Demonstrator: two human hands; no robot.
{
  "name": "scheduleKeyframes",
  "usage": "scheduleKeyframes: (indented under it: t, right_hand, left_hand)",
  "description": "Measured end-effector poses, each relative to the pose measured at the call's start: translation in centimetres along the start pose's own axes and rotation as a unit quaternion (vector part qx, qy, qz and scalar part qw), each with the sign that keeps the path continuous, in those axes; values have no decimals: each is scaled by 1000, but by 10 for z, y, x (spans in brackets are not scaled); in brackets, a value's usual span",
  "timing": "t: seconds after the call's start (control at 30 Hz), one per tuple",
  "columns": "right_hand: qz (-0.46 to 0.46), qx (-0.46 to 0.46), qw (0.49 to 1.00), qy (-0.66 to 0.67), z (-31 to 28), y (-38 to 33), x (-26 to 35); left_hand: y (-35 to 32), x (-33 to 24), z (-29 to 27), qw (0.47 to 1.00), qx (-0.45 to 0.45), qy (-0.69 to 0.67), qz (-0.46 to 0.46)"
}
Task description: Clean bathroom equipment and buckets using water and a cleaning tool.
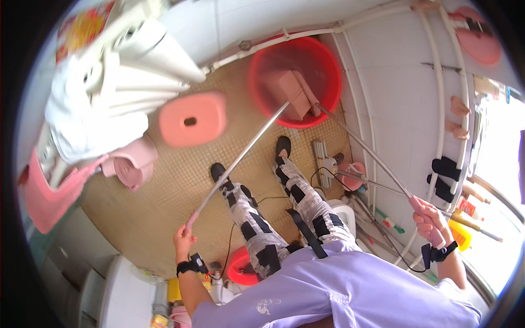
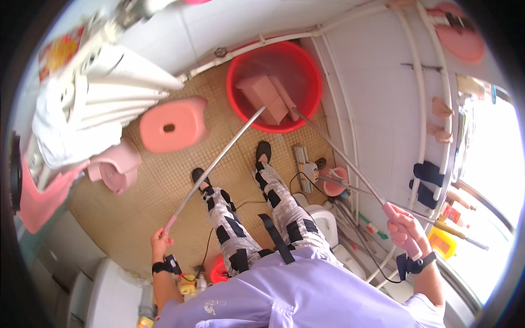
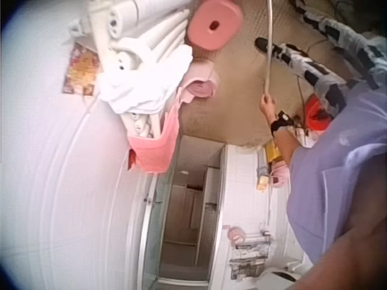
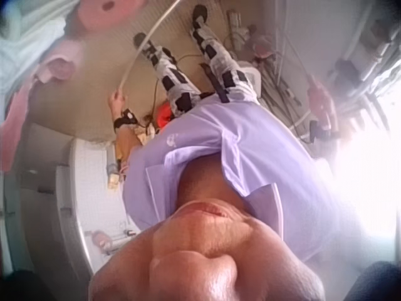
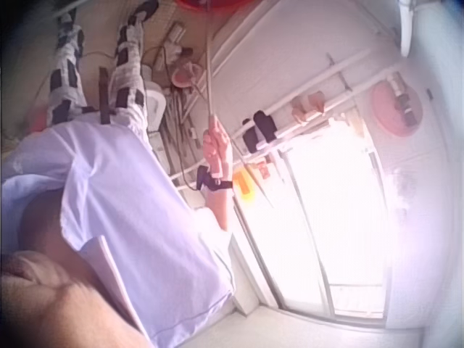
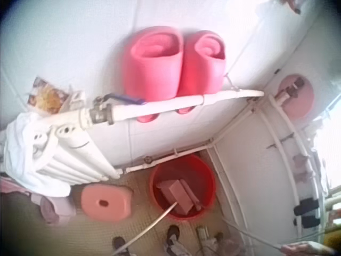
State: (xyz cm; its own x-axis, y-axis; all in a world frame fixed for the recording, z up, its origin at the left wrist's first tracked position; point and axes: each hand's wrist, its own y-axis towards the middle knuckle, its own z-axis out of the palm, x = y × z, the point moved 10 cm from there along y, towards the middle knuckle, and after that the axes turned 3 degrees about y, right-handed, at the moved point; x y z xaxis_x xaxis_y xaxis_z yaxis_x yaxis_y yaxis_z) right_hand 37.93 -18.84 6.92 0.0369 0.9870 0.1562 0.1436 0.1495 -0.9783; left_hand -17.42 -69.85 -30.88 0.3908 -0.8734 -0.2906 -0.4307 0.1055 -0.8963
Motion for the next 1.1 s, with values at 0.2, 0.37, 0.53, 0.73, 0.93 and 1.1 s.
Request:
scheduleKeyframes:
  t: [0.2, 0.37, 0.53, 0.73, 0.93, 1.1]
  right_hand:
    - [12, 40, 998, 44, -27, -37, -4]
    - [69, 81, 994, 19, -31, -42, -11]
    - [67, 98, 993, -3, -42, -38, -41]
    - [61, 138, 986, -73, -52, -40, -38]
    - [92, 152, 974, -142, -104, -19, 43]
    - [140, 210, 957, -145, -113, 14, 133]
  left_hand:
    - [-52, 10, -79, 998, -14, 10, -54]
    - [-39, -30, -119, 919, -220, 299, -133]
    - [-56, -175, 21, 919, -173, 345, 78]
    - [-128, -294, 166, 963, -72, 206, 156]
    - [-174, -329, 228, 972, -8, 180, 152]
    - [-202, -304, 226, 967, -21, 219, 131]
